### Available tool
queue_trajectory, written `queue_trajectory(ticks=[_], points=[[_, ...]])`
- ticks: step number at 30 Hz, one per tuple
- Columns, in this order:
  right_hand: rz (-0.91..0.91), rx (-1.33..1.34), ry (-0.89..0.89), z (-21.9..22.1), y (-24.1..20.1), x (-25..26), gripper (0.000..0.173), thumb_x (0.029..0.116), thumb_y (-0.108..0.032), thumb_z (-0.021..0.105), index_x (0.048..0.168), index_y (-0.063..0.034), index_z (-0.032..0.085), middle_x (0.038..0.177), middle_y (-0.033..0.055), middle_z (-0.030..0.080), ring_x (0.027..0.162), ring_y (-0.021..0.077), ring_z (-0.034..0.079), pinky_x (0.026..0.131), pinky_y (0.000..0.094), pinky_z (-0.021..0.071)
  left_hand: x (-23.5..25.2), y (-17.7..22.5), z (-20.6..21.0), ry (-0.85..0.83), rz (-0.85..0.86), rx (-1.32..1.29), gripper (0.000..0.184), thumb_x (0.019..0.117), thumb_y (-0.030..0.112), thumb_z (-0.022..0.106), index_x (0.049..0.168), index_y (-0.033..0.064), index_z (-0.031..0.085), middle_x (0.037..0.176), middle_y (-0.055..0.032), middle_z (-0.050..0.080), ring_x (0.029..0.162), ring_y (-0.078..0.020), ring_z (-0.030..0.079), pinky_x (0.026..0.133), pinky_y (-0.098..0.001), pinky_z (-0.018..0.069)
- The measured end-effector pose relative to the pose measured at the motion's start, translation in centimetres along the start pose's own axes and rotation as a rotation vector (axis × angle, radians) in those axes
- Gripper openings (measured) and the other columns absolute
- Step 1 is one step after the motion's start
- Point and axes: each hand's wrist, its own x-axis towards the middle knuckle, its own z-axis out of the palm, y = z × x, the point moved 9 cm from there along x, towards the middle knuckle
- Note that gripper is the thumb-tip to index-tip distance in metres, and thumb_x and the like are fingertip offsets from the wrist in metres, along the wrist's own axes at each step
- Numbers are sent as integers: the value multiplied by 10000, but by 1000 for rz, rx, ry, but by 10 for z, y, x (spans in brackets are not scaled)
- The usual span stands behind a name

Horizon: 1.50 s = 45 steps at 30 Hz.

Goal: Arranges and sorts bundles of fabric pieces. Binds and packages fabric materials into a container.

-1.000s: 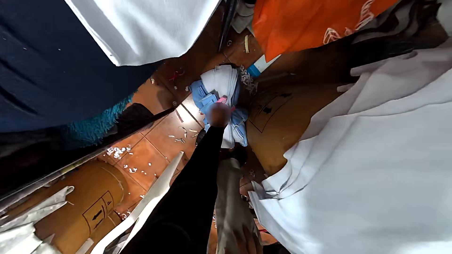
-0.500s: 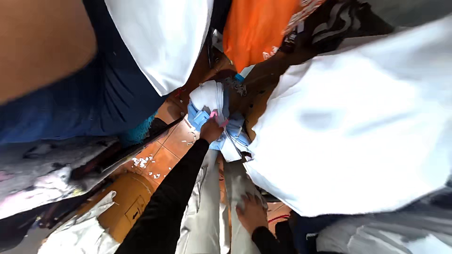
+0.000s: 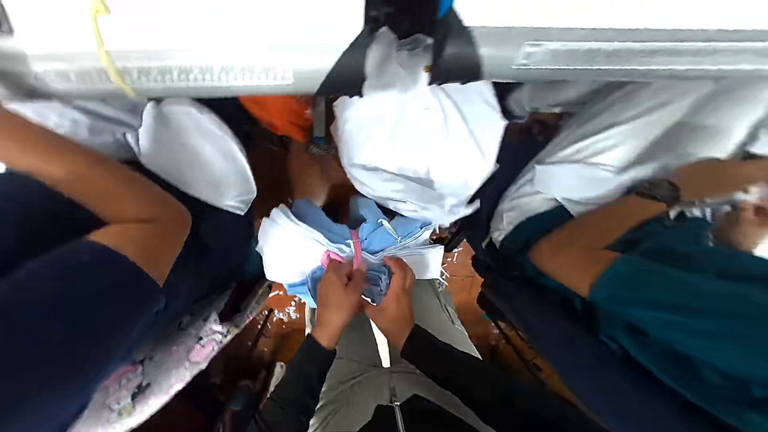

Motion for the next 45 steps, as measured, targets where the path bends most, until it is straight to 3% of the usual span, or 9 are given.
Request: queue_trajectory(ticks=[5, 8, 13, 22, 28, 37, 39, 42, 45], points=[[-66, -2, 82, -35, -20, -24, 751, 688, -315, 932, 1262, 45, 608, 1191, 212, 678, 1128, 384, 639, 1000, 689, 414, -16, 30, -8, -153, 143, 40, 370, 1044, 268, 560, 836, -12, 684, 948, -161, 633, 894, -284, 630, 809, -506, 530], [-109, -125, 193, -56, -42, -34, 571, 694, -152, 908, 1175, 34, 663, 1090, 195, 712, 1030, 378, 682, 953, 670, 458, -27, 55, -8, -242, 226, 75, 373, 1046, 265, 555, 837, -22, 670, 959, -167, 628, 893, -276, 635, 806, -494, 545], [-40, 10, 323, -80, -35, -51, 341, 745, -183, 843, 1031, -32, 735, 995, 114, 732, 942, 273, 704, 889, 576, 532, -44, 99, 13, -364, 328, 237, 371, 1063, 298, 551, 921, -15, 692, 986, -171, 644, 889, -277, 652, 804, -500, 561], [269, 639, 476, -92, 21, -111, 356, 821, -102, 794, 1145, -29, 666, 1022, 73, 717, 943, 147, 697, 847, 377, 597, -87, 158, 73, -448, 804, 665, 361, 1019, 252, 623, 748, 20, 684, 875, -114, 620, 793, -246, 627, 713, -467, 555], [320, 900, 541, -127, 21, -130, 360, 827, -49, 772, 1159, -40, 633, 991, 65, 728, 901, 156, 712, 809, 349, 608, -100, 180, 99, -587, 808, 696, 377, 1004, 240, 631, 686, 39, 659, 828, -84, 587, 776, -211, 598, 691, -422, 525], [301, 736, 688, -168, -19, -114, 356, 805, -87, 787, 1140, -70, 666, 955, 33, 740, 853, 131, 717, 765, 333, 614, -99, 237, 92, -678, 887, 641, 391, 992, 256, 646, 668, 38, 638, 806, -80, 579, 754, -209, 594, 673, -418, 516], [230, 514, 741, -173, -41, -112, 417, 820, -130, 791, 1207, -59, 651, 1027, 35, 732, 922, 124, 710, 829, 342, 611, -95, 251, 85, -719, 845, 595, 400, 1009, 256, 620, 673, 38, 634, 817, -80, 578, 778, -206, 586, 695, -416, 504], [-21, -17, 939, -177, -90, -115, 432, 820, -121, 747, 1231, -5, 682, 1135, 148, 738, 1037, 252, 723, 906, 434, 598, -87, 271, 73, -749, 771, 479, 383, 1012, 256, 601, 692, 52, 645, 833, -63, 585, 801, -176, 581, 710, -380, 497], [-220, -270, 990, -178, -124, -114, 371, 924, -166, 709, 1277, -70, 646, 1231, 154, 705, 1132, 223, 695, 980, 325, 566, -83, 285, 62, -778, 721, 353, 335, 1013, 225, 600, 741, 45, 677, 850, -52, 593, 806, -147, 582, 715, -331, 501]])
